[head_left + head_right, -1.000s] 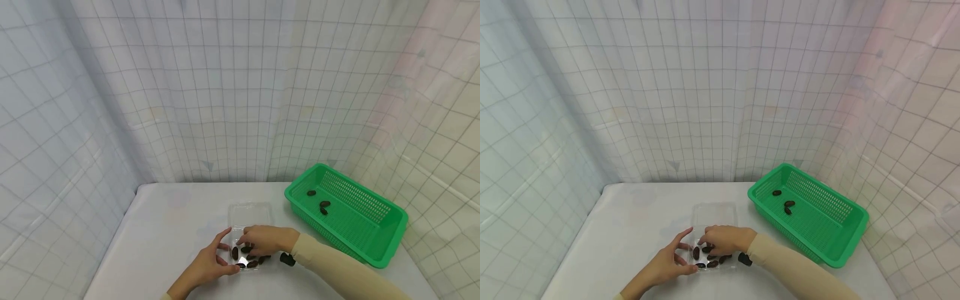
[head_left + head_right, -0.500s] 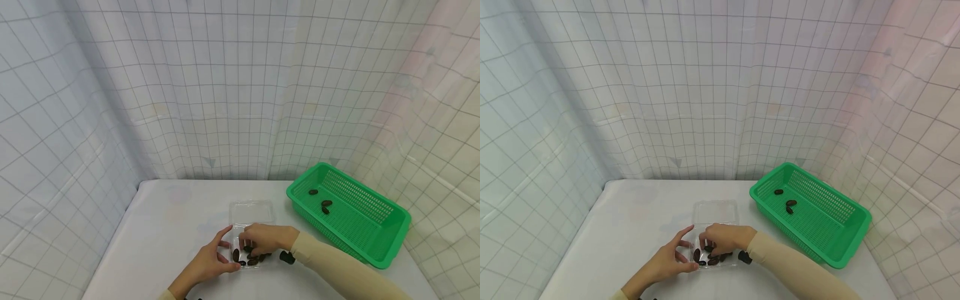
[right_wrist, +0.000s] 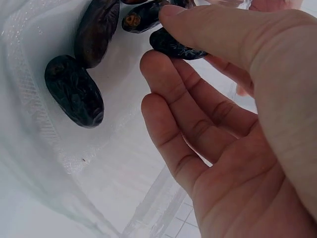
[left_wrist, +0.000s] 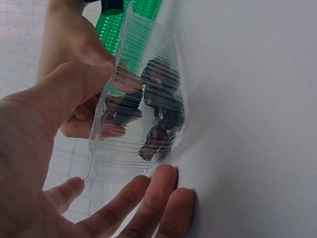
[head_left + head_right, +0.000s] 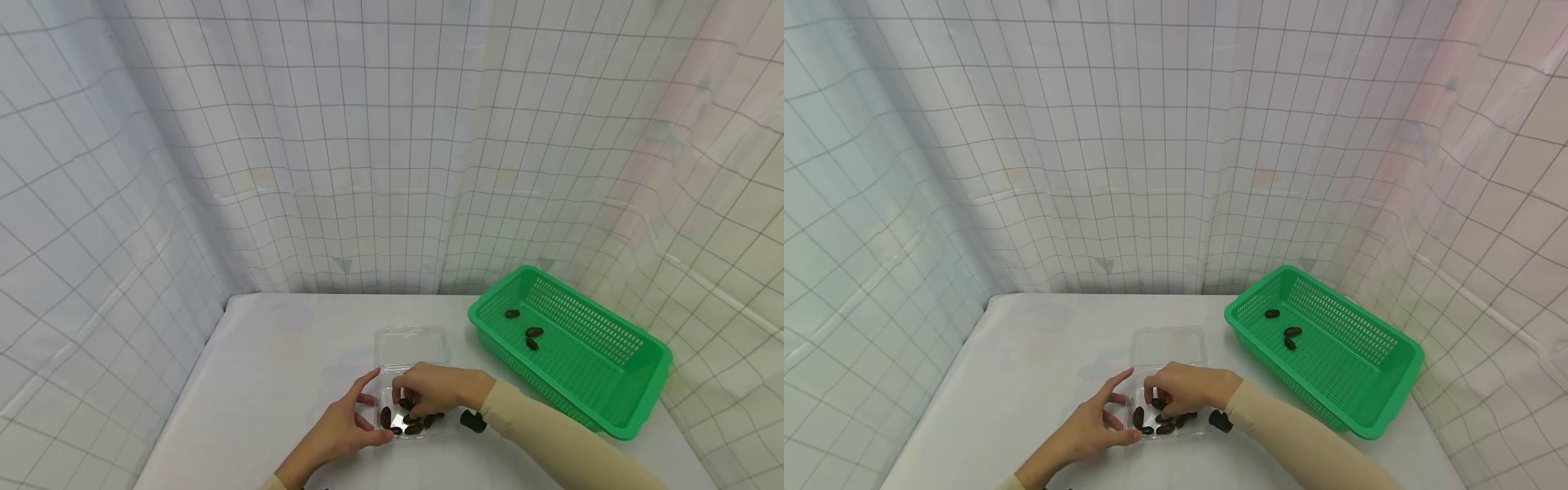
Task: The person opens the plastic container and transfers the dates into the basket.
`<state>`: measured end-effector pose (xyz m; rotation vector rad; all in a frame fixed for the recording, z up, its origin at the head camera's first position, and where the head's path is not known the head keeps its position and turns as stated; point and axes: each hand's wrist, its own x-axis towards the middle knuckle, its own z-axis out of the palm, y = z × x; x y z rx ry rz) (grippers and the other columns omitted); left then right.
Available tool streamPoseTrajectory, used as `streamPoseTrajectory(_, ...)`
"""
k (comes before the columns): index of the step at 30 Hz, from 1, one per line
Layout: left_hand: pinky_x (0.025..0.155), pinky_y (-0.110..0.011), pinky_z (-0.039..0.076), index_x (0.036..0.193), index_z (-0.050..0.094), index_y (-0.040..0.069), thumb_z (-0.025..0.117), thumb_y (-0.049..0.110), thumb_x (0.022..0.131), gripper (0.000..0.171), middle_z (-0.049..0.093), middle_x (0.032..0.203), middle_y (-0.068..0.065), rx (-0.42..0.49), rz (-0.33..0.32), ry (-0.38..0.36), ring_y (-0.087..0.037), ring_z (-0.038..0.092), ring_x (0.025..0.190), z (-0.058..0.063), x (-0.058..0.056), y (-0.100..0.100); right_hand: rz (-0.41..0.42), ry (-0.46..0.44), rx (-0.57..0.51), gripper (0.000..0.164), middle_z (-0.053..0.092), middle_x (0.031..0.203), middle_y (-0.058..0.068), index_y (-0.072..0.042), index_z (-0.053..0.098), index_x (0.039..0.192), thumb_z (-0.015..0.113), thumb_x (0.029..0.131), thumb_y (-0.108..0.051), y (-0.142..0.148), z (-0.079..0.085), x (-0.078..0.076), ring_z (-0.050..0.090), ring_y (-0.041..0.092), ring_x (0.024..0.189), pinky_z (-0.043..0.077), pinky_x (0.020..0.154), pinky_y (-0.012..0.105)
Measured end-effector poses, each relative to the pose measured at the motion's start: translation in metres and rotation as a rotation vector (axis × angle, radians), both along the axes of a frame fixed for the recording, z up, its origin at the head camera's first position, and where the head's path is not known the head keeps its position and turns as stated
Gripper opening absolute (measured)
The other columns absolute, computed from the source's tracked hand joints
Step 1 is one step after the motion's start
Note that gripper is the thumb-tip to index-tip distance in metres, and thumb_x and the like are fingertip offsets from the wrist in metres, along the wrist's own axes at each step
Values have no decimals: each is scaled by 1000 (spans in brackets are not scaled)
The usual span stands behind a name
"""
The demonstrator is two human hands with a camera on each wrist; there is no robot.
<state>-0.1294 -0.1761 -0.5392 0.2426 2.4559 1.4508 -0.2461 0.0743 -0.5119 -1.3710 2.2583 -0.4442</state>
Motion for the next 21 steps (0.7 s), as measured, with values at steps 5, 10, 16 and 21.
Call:
streamPoseTrajectory(5, 73, -32, 55, 183, 34, 25, 102, 32, 87, 118, 73, 150, -22, 4, 0, 0, -16, 79, 91, -2, 0, -1, 19, -18, -53, 31, 82, 107, -3, -12, 77, 126, 92, 100, -6, 3, 3, 0, 68, -4, 87, 56, 83, 14)
streamPoseTrajectory(10, 73, -33, 56, 184, 33, 27, 102, 33, 88, 118, 72, 151, -22, -1, -4, 0, -15, 79, 91, -5, -1, -2, 22, -7, -75, 34, 83, 109, -1, -11, 78, 126, 93, 97, -2, 6, 5, -1, 73, 0, 91, 57, 84, 14)
streamPoseTrajectory(16, 73, -33, 56, 184, 34, 29, 103, 32, 87, 118, 73, 150, -22, 4, 4, 2, -15, 79, 91, -4, -1, -2, -12, -13, -75, 36, 81, 110, -3, -12, 78, 127, 94, 96, -4, 12, 6, -3, 72, 0, 95, 58, 89, 16)
streamPoseTrajectory(21, 72, -33, 56, 183, 34, 30, 103, 30, 88, 118, 73, 150, -22, 8, 6, 1, -15, 80, 90, -4, -1, -1, -32, 3, -85, 38, 80, 108, -6, -13, 78, 130, 95, 97, -7, 18, 7, -4, 70, -1, 95, 58, 89, 16)
